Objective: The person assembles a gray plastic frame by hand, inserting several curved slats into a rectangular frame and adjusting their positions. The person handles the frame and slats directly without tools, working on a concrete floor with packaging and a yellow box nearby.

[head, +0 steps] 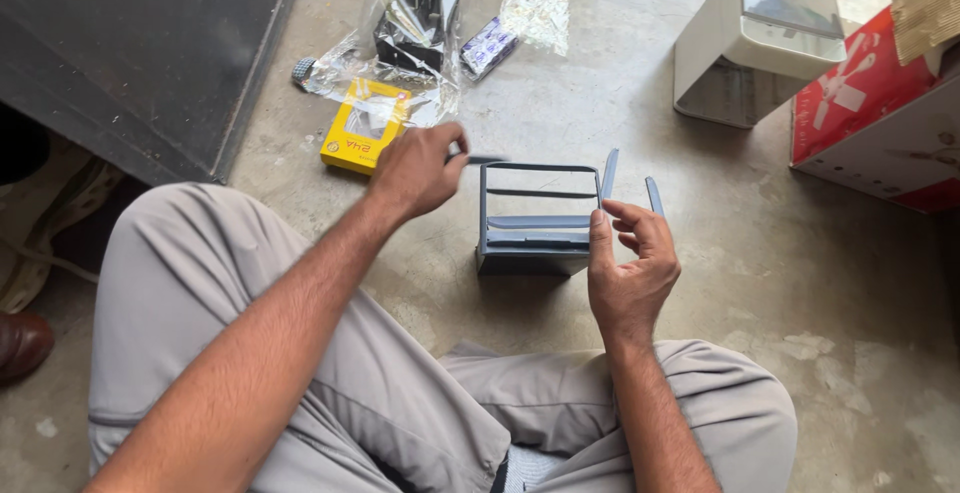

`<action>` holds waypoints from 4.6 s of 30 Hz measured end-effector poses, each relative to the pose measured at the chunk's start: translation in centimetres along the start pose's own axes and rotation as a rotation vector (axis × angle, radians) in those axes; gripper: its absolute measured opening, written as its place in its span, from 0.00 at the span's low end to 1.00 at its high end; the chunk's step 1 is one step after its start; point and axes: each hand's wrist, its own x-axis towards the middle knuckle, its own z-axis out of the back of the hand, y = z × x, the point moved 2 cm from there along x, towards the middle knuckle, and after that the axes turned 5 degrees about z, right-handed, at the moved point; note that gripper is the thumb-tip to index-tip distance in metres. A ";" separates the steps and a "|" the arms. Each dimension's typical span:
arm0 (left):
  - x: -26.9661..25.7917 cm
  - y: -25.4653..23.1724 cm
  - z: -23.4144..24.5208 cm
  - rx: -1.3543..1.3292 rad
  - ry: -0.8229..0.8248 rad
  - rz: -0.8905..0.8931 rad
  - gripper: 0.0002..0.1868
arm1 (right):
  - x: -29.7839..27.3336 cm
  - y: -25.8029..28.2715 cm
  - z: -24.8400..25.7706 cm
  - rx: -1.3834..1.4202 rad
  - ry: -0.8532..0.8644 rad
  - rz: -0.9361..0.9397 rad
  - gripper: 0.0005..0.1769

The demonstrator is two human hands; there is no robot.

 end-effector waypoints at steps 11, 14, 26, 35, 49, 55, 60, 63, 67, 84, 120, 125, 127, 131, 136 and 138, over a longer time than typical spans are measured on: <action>-6.1 -10.1 1.9 -0.759 0.312 0.039 0.12 | 1.5 1.4 3.0 0.147 0.005 0.160 0.17; -5.5 -11.4 2.3 -0.826 0.381 0.078 0.13 | 2.7 0.5 2.4 0.310 0.098 0.040 0.13; -1.5 -14.6 3.3 -0.665 0.637 0.024 0.11 | 6.8 -2.4 2.1 1.048 0.010 -0.389 0.20; 6.5 -11.2 -0.2 -0.750 0.614 -0.185 0.12 | 11.0 -7.4 -4.1 0.980 -0.012 -0.344 0.10; 3.8 -2.9 -1.0 -0.461 0.232 0.260 0.07 | 7.0 -6.5 -4.9 0.562 -0.036 -0.273 0.17; 3.9 -3.7 -1.7 -0.460 0.136 0.098 0.06 | 5.9 -8.3 -2.4 0.572 -0.079 -0.318 0.18; 4.3 -3.3 -1.9 -0.284 0.128 -0.126 0.14 | 6.0 -8.4 -3.4 0.564 -0.012 -0.363 0.19; 5.0 -2.8 -2.7 -0.250 0.345 -0.072 0.22 | 6.4 -7.8 -3.7 0.434 0.045 -0.362 0.21; 4.9 -2.3 -3.6 -0.234 0.625 0.260 0.22 | 6.4 -8.4 -3.9 0.431 0.022 -0.442 0.20; 1.4 -4.4 -2.1 -0.561 0.435 -0.042 0.12 | 4.5 -8.6 -3.7 0.540 0.147 -0.563 0.12; 0.9 -5.6 -0.9 -0.318 0.117 -0.655 0.13 | 5.1 -14.0 -1.5 0.689 0.408 -0.685 0.07; 0.6 -6.0 -0.2 -0.191 -0.014 -0.796 0.11 | 4.8 -14.2 -1.8 0.772 0.379 -0.755 0.06; 0.7 -6.3 -0.1 -0.161 -0.076 -0.834 0.08 | 4.9 -14.2 -1.8 0.735 0.382 -0.759 0.07; 0.7 -6.4 -0.3 -0.134 -0.126 -0.867 0.06 | 4.9 -13.8 -1.8 0.739 0.402 -0.751 0.09; 0.7 -5.9 -0.4 -0.121 -0.138 -0.863 0.04 | 5.9 -13.1 -2.2 0.637 0.314 -0.662 0.11; 0.8 -5.8 -0.7 -0.070 -0.137 -0.874 0.04 | 6.3 -12.9 -2.5 0.516 0.271 -0.672 0.11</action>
